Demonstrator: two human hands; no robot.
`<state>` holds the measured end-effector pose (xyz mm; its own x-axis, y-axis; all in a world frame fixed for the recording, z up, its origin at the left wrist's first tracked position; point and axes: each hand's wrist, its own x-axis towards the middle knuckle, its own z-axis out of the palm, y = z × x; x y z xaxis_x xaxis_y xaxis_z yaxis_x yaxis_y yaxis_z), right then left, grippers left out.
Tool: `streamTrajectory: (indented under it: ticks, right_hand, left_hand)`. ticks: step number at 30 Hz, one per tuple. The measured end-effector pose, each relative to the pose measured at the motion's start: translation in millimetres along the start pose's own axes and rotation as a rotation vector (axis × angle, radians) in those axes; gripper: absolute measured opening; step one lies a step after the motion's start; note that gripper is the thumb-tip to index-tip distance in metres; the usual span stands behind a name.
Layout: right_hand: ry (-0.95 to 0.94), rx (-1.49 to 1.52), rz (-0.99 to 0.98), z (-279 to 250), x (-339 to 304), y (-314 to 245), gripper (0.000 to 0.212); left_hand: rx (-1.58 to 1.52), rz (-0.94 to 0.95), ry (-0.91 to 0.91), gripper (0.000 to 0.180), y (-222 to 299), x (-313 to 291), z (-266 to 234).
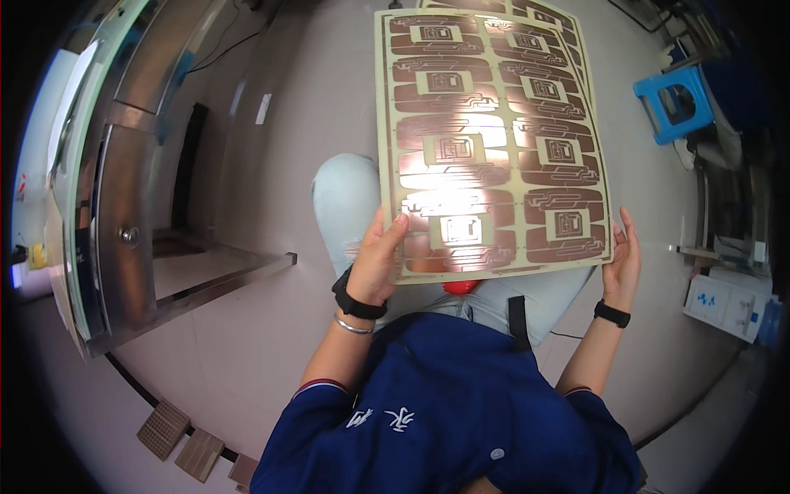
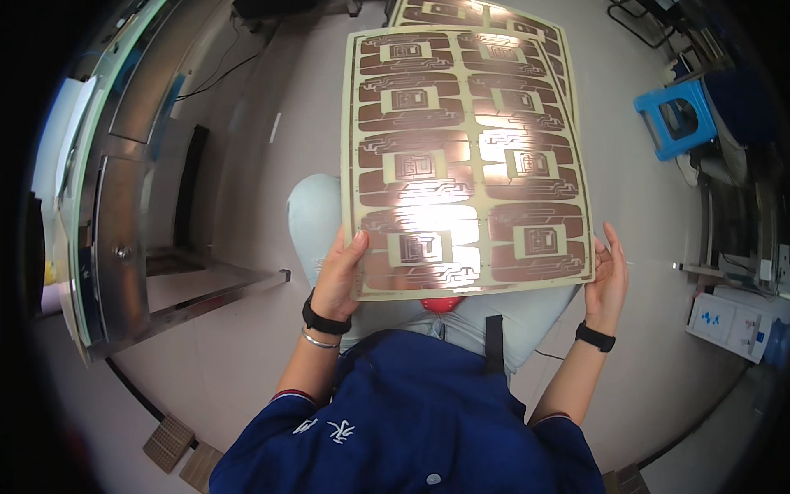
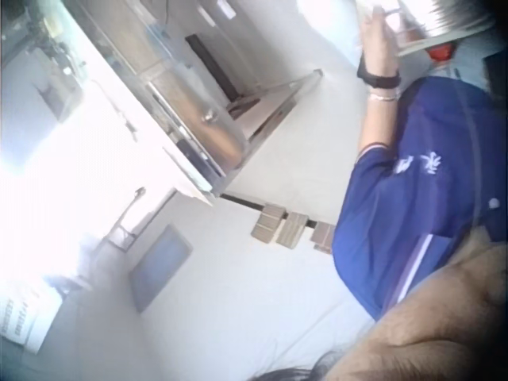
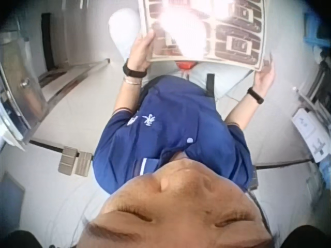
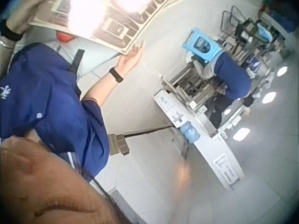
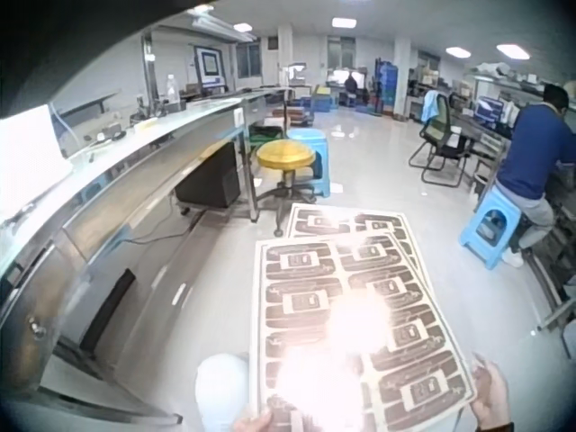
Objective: Inspecting flexible copper circuit board sheets by removing them from a binder and checking their surfaces.
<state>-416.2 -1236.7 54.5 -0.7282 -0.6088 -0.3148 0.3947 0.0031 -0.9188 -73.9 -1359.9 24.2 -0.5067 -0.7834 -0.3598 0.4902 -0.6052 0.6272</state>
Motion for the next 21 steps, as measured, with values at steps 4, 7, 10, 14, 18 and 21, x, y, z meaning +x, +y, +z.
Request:
streamTrajectory:
  ticks: [4,7,10,14,18,21]
  right_hand:
    - [-0.142,-0.181,0.054,-5.7,8.1,1.3,0.043]
    - [-0.179,-0.227,0.067,4.2,12.7,1.9,0.044]
    - [-0.276,-0.254,0.09,15.4,13.4,3.2,0.045]
    - [-0.376,-0.252,0.049,23.4,15.9,7.2,0.042]
    - [-0.376,-0.252,-0.049,39.3,6.4,0.0,0.042]
    - [-0.405,-0.204,-0.072,42.4,4.3,-3.4,0.041]
  left_hand:
    - [0.052,-0.027,0.086,0.035,-0.9,-3.3,-4.1]
    - [0.177,0.008,0.142,0.032,4.6,-6.9,-7.9]
    - [0.246,0.008,0.156,0.032,14.3,-9.3,-10.9]
    - [0.377,0.019,0.215,0.032,18.6,-7.0,-20.2]
    - [0.407,0.06,0.221,0.032,19.2,-2.7,-20.8]
    - [0.384,0.076,0.204,0.033,18.0,-2.0,-28.3]
